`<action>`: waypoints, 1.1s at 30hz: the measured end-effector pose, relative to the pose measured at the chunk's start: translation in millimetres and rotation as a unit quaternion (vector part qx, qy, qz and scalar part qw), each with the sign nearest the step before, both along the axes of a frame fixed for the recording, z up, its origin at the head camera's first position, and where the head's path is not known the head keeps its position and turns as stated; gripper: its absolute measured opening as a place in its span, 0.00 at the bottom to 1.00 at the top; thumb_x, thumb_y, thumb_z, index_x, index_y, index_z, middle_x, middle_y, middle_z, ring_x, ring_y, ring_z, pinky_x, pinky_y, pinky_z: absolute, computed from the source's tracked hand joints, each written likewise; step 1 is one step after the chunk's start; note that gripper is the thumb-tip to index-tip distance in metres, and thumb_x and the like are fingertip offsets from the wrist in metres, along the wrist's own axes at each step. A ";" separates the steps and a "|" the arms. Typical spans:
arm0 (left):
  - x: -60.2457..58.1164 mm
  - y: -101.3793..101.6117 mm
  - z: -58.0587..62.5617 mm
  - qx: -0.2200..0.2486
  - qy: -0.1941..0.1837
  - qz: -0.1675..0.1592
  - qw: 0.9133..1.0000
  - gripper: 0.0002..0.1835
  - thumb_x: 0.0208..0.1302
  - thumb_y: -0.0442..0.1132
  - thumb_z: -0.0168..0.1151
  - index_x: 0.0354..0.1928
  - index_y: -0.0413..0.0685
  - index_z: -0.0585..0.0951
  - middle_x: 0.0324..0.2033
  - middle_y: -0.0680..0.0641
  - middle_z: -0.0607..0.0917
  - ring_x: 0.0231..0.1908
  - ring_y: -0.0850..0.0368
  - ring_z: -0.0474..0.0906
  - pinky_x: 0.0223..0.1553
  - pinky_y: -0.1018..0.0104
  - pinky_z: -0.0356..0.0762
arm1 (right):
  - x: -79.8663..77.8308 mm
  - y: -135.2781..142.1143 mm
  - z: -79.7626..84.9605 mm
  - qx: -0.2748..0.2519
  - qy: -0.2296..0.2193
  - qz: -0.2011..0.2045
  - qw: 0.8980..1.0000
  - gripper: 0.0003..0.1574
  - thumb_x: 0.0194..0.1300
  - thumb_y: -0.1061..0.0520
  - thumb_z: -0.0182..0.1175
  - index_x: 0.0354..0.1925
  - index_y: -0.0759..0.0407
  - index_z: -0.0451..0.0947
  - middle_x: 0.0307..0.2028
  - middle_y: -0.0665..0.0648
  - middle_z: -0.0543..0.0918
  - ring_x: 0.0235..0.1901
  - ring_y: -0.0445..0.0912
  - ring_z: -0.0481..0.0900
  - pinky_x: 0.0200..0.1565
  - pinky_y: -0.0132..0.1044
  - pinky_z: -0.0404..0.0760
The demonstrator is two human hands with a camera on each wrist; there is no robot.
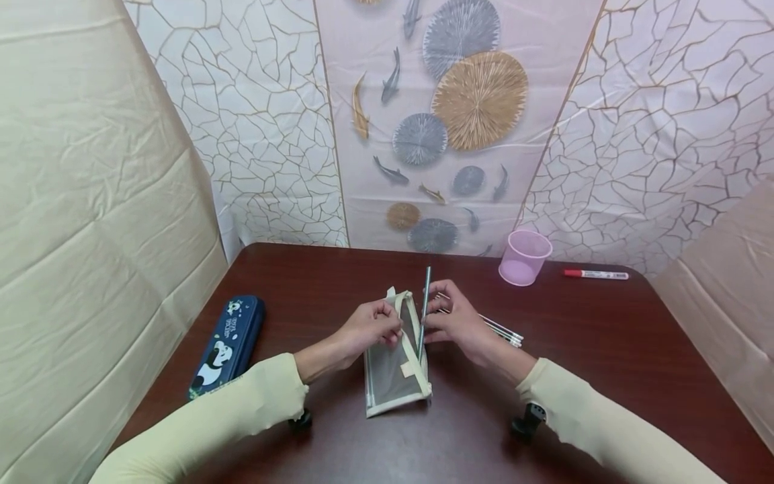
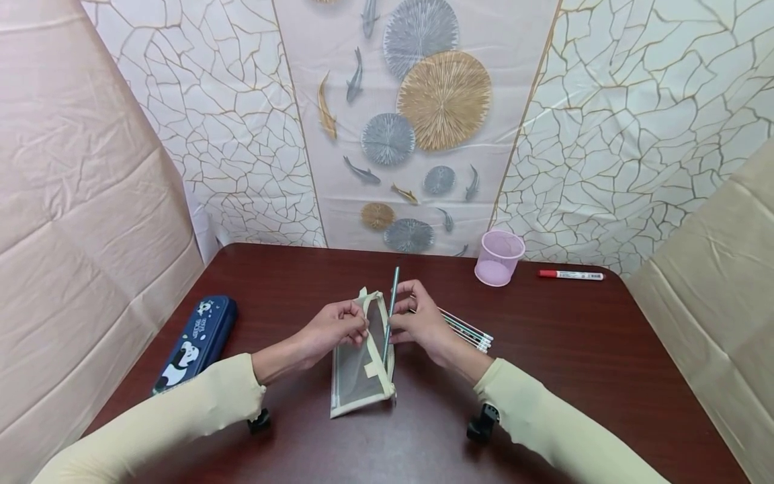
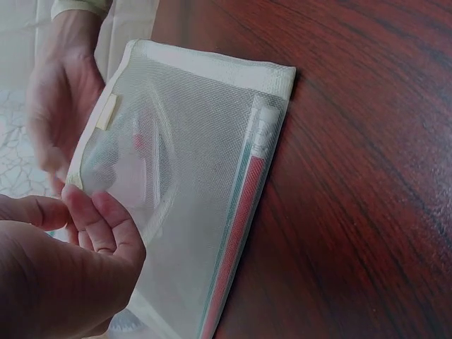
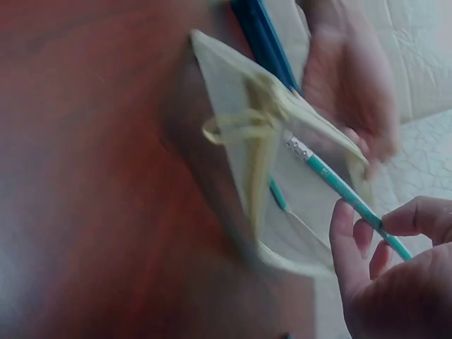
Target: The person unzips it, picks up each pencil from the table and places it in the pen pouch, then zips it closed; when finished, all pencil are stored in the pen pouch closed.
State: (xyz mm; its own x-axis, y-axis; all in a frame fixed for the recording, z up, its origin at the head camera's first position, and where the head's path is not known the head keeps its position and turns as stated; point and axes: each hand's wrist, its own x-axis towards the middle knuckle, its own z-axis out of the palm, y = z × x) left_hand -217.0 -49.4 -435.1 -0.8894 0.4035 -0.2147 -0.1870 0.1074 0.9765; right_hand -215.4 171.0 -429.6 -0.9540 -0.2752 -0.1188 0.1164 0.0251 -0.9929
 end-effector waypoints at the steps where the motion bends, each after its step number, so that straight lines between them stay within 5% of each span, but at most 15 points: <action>1: -0.3 0.4 -0.2 -0.001 0.000 0.001 1.000 0.02 0.70 0.31 0.58 0.42 0.41 0.75 0.33 0.49 0.85 0.31 0.62 0.82 0.38 0.70 0.85 | 1.9 -2.3 -3.0 0.005 -0.007 0.001 1.000 0.36 0.67 0.73 0.58 0.68 0.63 0.56 0.45 0.64 0.77 0.36 0.47 0.85 0.41 0.50 0.92; 23: -2.7 5.6 -3.0 -0.012 0.001 0.011 1.000 0.02 0.67 0.31 0.59 0.40 0.41 0.77 0.29 0.51 0.84 0.31 0.63 0.82 0.37 0.70 0.86 | 8.8 -18.8 -23.9 0.077 -0.047 0.051 0.995 0.37 0.65 0.69 0.59 0.70 0.65 0.61 0.47 0.63 0.77 0.39 0.48 0.83 0.38 0.43 0.89; 33: -1.6 3.6 -1.2 -0.007 -0.001 0.013 1.000 0.03 0.68 0.31 0.60 0.41 0.40 0.77 0.30 0.52 0.85 0.31 0.63 0.82 0.38 0.70 0.86 | 5.2 -13.1 -20.6 0.089 -0.024 0.033 0.995 0.36 0.65 0.69 0.58 0.69 0.69 0.59 0.44 0.64 0.79 0.35 0.48 0.82 0.34 0.44 0.90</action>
